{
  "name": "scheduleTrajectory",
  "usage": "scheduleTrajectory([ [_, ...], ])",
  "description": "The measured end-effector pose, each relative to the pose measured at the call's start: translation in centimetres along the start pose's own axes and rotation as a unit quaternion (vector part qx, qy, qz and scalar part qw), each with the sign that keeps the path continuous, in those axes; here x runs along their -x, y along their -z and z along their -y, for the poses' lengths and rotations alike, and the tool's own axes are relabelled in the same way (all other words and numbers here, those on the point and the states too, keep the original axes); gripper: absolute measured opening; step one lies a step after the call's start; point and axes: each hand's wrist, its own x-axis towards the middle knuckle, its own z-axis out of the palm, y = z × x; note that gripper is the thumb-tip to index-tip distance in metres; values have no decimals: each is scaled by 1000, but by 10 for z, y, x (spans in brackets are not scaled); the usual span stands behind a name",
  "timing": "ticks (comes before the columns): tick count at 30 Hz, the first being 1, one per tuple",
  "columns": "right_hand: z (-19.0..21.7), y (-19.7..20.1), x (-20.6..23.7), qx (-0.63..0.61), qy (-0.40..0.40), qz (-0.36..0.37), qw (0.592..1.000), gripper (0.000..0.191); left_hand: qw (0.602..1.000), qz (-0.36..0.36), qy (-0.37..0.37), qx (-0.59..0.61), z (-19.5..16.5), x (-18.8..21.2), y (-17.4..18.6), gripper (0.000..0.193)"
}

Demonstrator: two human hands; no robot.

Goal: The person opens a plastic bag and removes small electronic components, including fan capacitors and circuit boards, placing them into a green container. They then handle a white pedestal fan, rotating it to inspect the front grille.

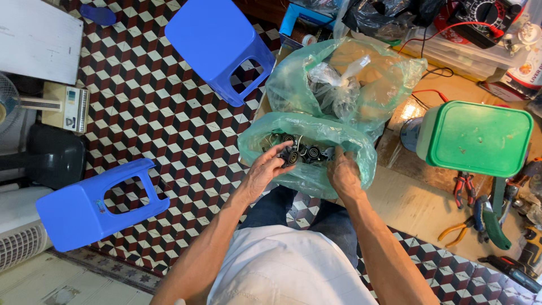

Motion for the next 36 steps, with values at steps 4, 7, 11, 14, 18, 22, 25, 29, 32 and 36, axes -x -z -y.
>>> scheduleTrajectory([
  [4,-7,-8,-6,12,4,8,1000,57,997,13,10,77,3,1,-5,50],
  [7,-4,-6,-5,37,32,0,999,56,989,47,5,143,3,4,-9,47],
  [11,5,-3,-4,11,-10,30,999,61,993,-30,40,107,6,2,-19,48],
  [14,5,1,-3,21,-8,33,999,58,994,-95,56,5,14,-5,-23,49],
  [18,-1,22,9,-32,21,7,999,51,978,-165,70,-110,30,-11,-23,46],
  [22,-1,57,26,-390,-122,139,902,50,969,-185,69,-147,40,-10,-26,41],
  [25,4,79,46,-626,-202,171,734,43,977,-159,40,-133,41,-9,-33,39],
  [29,12,88,62,-688,-180,189,677,29,977,-134,14,-166,40,-10,-43,39],
  [32,11,80,64,-678,-192,181,686,22,972,-109,-36,-204,43,-12,-46,41],
  [36,3,54,57,-616,-229,129,743,15,956,-120,-20,-269,53,-16,-41,43],
])
